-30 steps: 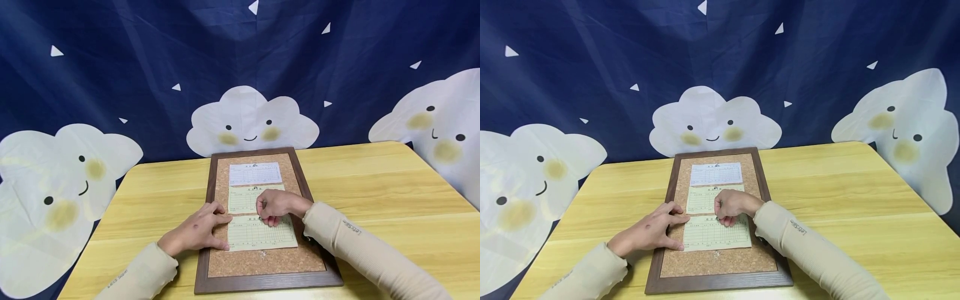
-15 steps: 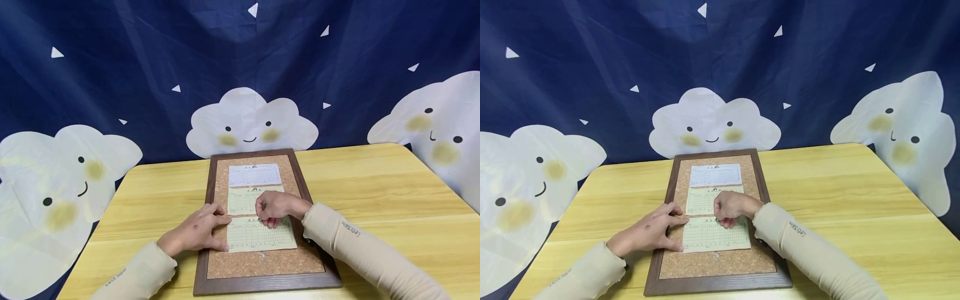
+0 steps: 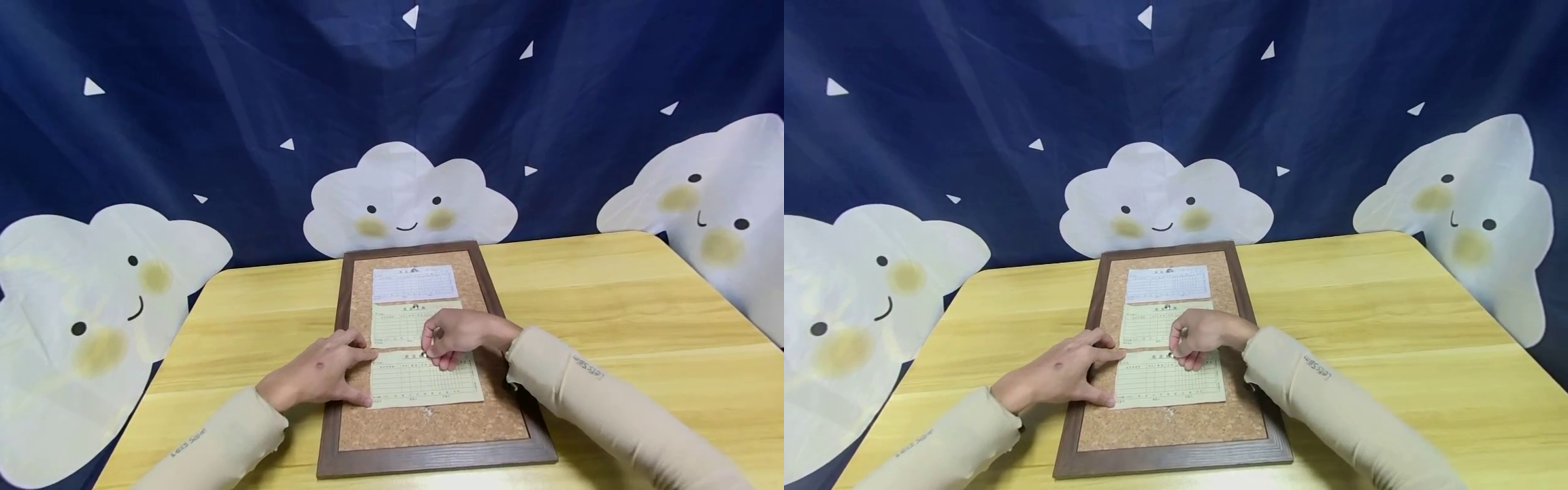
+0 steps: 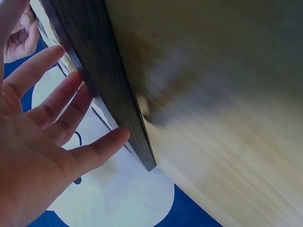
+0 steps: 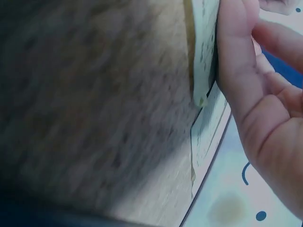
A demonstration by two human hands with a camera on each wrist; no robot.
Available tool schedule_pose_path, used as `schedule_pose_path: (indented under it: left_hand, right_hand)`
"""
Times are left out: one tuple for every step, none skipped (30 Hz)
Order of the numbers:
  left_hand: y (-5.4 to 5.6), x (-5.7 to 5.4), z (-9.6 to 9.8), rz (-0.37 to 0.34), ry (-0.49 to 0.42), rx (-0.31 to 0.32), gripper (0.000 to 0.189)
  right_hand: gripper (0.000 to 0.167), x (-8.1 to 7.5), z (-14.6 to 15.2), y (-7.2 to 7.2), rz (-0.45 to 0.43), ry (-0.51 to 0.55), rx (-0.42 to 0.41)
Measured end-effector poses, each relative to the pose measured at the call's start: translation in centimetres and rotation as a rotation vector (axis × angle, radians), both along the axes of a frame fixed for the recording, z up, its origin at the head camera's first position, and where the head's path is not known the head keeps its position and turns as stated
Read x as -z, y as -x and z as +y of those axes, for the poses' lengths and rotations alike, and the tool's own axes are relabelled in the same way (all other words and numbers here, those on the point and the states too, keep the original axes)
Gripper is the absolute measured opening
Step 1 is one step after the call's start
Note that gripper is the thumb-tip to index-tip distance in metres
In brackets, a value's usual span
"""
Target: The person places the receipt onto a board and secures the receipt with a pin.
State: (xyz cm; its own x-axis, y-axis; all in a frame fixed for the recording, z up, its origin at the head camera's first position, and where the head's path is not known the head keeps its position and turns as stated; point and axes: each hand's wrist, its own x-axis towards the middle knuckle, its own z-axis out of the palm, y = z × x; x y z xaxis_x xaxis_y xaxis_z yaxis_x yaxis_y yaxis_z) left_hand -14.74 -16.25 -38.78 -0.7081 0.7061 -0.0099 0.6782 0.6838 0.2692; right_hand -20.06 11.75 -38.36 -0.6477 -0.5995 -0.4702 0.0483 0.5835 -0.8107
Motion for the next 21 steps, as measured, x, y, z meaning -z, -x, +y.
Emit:
schedule_pose_path:
  left_hand:
    - [0.0,0.0,-0.1,-0.009,-0.004,-0.004,0.070]
    - [0.0,0.0,-0.1,-0.018,-0.009,-0.009,0.070]
    - [0.0,0.0,-0.2,-0.025,-0.014,-0.013,0.069]
    - [0.0,0.0,-0.2,-0.028,-0.019,-0.017,0.069]
    - [0.0,0.0,-0.2,-0.027,-0.024,-0.020,0.070]
    - [0.0,0.0,-0.3,-0.025,-0.028,-0.023,0.071]
    - [0.0,-0.1,-0.3,-0.017,-0.033,-0.025,0.072]
    - [0.1,-0.1,-0.3,-0.010,-0.038,-0.026,0.073]
    - [0.1,-0.1,-0.3,-0.001,-0.039,-0.027,0.074]
    - [0.1,-0.1,-0.3,0.006,-0.040,-0.030,0.075]
    - [0.2,-0.2,-0.4,0.011,-0.041,-0.032,0.077]
    - [0.2,-0.2,-0.4,0.015,-0.042,-0.033,0.078]
    - [0.2,-0.3,-0.4,0.020,-0.041,-0.033,0.080]
    - [0.3,-0.3,-0.4,0.023,-0.039,-0.033,0.081]
    - [0.3,-0.4,-0.4,0.027,-0.039,-0.033,0.083]
    - [0.3,-0.4,-0.4,0.030,-0.038,-0.033,0.084]
    - [0.3,-0.4,-0.4,0.032,-0.036,-0.033,0.086]
    - [0.3,-0.5,-0.5,0.036,-0.033,-0.034,0.088]
    - [0.3,-0.5,-0.5,0.038,-0.029,-0.035,0.090]
    - [0.3,-0.6,-0.5,0.037,-0.025,-0.038,0.092]
    - [0.3,-0.6,-0.5,0.039,-0.021,-0.039,0.094]
  right_hand:
    - [0.003,-0.1,0.3,-0.1,0.007,0.001,-0.012]
    - [0.003,-0.1,0.6,-0.2,0.016,-0.001,-0.028]
    - [0.004,-0.2,0.9,-0.3,0.023,0.001,-0.040]
    - [0.004,-0.3,1.3,-0.3,0.031,0.003,-0.052]
    - [0.004,-0.4,1.6,-0.4,0.045,0.002,-0.067]
    - [0.004,-0.5,2.0,-0.5,0.056,0.003,-0.079]
    - [0.005,-0.6,2.5,-0.5,0.064,0.004,-0.088]
    - [0.006,-0.7,2.9,-0.5,0.075,0.008,-0.097]
    - [0.007,-0.9,3.3,-0.6,0.085,0.015,-0.099]
    - [0.008,-1.0,3.6,-0.6,0.101,0.020,-0.102]
    - [0.009,-1.1,4.0,-0.6,0.118,0.026,-0.103]
    - [0.009,-1.2,4.3,-0.7,0.135,0.033,-0.104]
    - [0.010,-1.3,4.7,-0.7,0.159,0.039,-0.106]
    - [0.011,-1.4,5.0,-0.8,0.183,0.049,-0.107]
    - [0.011,-1.6,5.3,-0.8,0.205,0.059,-0.105]
    - [0.011,-1.7,5.5,-0.9,0.230,0.067,-0.105]
    - [0.010,-1.7,5.8,-1.0,0.257,0.077,-0.107]
    - [0.010,-1.8,6.0,-1.0,0.285,0.084,-0.106]
    - [0.009,-1.8,6.2,-1.1,0.316,0.087,-0.104]
    - [0.008,-1.8,6.4,-1.1,0.358,0.091,-0.104]
    - [0.007,-1.7,6.7,-1.2,0.412,0.080,-0.104]
